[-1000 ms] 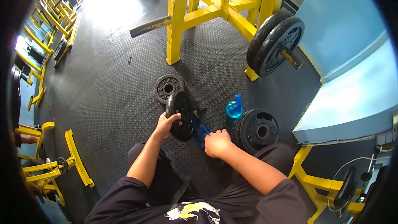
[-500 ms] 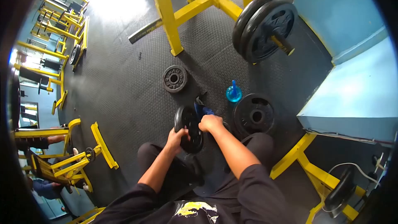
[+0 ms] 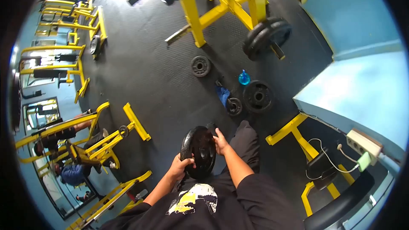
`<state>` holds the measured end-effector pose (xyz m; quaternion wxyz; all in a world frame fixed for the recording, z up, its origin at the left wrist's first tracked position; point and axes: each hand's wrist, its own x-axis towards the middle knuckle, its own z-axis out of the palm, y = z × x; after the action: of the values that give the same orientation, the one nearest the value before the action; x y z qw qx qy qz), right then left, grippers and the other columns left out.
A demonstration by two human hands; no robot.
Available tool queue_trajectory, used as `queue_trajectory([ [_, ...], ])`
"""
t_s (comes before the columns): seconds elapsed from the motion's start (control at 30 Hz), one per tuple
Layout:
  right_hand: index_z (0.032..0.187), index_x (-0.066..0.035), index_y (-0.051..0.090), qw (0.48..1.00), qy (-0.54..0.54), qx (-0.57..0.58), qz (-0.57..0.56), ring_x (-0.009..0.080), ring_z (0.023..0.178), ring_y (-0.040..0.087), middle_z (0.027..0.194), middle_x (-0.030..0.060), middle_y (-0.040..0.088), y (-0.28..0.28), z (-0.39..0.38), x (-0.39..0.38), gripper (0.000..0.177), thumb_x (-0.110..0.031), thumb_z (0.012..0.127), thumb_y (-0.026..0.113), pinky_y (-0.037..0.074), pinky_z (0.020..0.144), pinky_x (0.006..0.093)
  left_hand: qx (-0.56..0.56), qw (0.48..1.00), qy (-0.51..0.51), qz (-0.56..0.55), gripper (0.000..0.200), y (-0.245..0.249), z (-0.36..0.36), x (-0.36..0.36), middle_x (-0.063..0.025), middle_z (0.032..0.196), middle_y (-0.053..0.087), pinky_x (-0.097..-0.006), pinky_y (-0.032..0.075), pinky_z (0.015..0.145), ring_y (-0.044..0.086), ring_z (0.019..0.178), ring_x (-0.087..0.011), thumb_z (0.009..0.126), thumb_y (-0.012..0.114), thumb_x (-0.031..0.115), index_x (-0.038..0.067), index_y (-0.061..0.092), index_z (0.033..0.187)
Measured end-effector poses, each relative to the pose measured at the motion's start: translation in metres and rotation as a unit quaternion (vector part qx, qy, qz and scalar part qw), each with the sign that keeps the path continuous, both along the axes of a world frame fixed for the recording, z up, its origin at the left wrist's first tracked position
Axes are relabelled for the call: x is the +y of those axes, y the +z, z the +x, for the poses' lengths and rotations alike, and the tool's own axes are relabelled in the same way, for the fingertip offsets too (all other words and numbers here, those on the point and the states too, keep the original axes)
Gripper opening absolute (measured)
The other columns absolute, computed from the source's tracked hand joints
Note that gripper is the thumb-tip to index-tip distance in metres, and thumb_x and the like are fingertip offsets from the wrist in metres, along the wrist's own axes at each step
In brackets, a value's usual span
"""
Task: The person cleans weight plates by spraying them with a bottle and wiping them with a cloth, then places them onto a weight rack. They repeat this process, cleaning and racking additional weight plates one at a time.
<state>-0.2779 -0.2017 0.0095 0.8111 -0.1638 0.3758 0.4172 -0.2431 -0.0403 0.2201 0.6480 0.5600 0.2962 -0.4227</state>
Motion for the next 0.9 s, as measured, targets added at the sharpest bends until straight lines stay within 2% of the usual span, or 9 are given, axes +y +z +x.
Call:
queue_trajectory([
  [0.07,0.128,-0.005,0.061,0.996,-0.055,-0.043,0.049,0.0235,0.108,0.065,0.121,0.0097,0.068,0.038,0.008,-0.004,0.084,-0.075,0.090,0.037,0.048,0.097,0.0357,-0.033,0.999,0.012,0.005,0.025,0.047,0.003,0.009,-0.0062,0.080,0.062,-0.0309,0.051,0.071,0.063,0.069,-0.0179,0.081,0.069,0.005,0.001,0.057,0.102],
  [0.17,0.128,-0.004,0.061,0.991,-0.053,-0.102,0.073,0.0260,0.110,0.064,0.123,0.0120,0.067,0.083,0.036,0.004,0.080,-0.072,0.091,0.040,0.048,0.099,0.0393,-0.081,0.995,0.047,-0.014,0.024,0.094,0.000,0.029,-0.0061,0.076,0.062,-0.0306,0.052,0.068,0.062,0.066,-0.0177,0.082,0.069,0.008,0.001,0.057,0.103],
  [0.23,0.123,-0.005,0.061,0.984,-0.050,-0.124,0.118,0.0232,0.099,0.066,0.111,0.0103,0.070,0.157,0.074,-0.012,0.062,-0.059,0.096,0.048,0.052,0.090,0.0371,-0.107,0.989,0.101,-0.014,0.027,0.121,0.003,0.037,-0.0059,0.075,0.062,-0.0320,0.053,0.066,0.063,0.065,-0.0183,0.083,0.071,0.018,0.003,0.058,0.100],
  [0.27,0.123,-0.005,0.061,0.984,-0.035,-0.133,0.111,0.0232,0.099,0.066,0.111,0.0103,0.070,0.170,0.081,-0.017,0.062,-0.059,0.096,0.048,0.052,0.090,0.0371,-0.138,0.984,0.106,-0.019,0.023,0.132,0.007,0.042,-0.0050,0.072,0.061,-0.0307,0.053,0.062,0.062,0.061,-0.0173,0.085,0.070,0.021,0.004,0.058,0.096],
  [0.37,0.102,-0.008,0.056,0.973,0.021,-0.220,-0.067,0.0112,0.071,0.060,0.082,0.0010,0.061,0.229,0.119,-0.019,0.040,-0.044,0.089,0.070,0.052,0.066,0.0268,-0.173,0.970,0.173,-0.008,0.018,0.145,0.020,0.067,-0.0028,0.068,0.059,-0.0276,0.051,0.057,0.058,0.057,-0.0138,0.088,0.068,0.021,0.006,0.059,0.084],
  [0.5,0.105,-0.006,0.055,0.869,0.089,-0.431,-0.225,0.0088,0.073,0.056,0.087,0.0013,0.060,0.272,0.167,-0.002,0.039,-0.034,0.088,0.075,0.048,0.068,0.0253,-0.225,0.947,0.229,-0.025,0.020,0.134,0.044,0.101,-0.0029,0.066,0.057,-0.0277,0.050,0.057,0.056,0.057,-0.0134,0.089,0.066,0.024,0.006,0.059,0.085],
  [0.67,0.103,-0.005,0.056,0.812,0.085,-0.458,-0.352,0.0067,0.071,0.053,0.080,-0.0013,0.057,0.312,0.215,0.048,0.042,-0.034,0.083,0.080,0.045,0.063,0.0242,-0.243,0.926,0.282,-0.065,0.032,0.102,0.105,0.151,-0.0026,0.067,0.053,-0.0305,0.049,0.058,0.055,0.056,-0.0159,0.089,0.066,0.038,0.006,0.058,0.088],
  [0.73,0.102,-0.006,0.057,0.834,0.078,-0.409,-0.362,0.0066,0.069,0.053,0.078,-0.0021,0.058,0.321,0.237,0.072,0.041,-0.035,0.084,0.080,0.045,0.062,0.0234,-0.254,0.929,0.260,-0.071,0.029,0.094,0.137,0.176,-0.0026,0.069,0.052,-0.0286,0.047,0.056,0.053,0.057,-0.0141,0.091,0.062,0.034,0.006,0.055,0.087],
  [0.9,0.103,-0.006,0.058,0.797,0.034,-0.427,-0.427,0.0059,0.072,0.054,0.079,-0.0025,0.059,0.331,0.275,0.129,0.040,-0.034,0.084,0.080,0.046,0.065,0.0232,-0.259,0.934,0.224,-0.104,0.033,0.072,0.213,0.241,-0.0033,0.072,0.052,-0.0290,0.049,0.058,0.054,0.060,-0.0133,0.093,0.062,0.036,0.004,0.055,0.092],
])
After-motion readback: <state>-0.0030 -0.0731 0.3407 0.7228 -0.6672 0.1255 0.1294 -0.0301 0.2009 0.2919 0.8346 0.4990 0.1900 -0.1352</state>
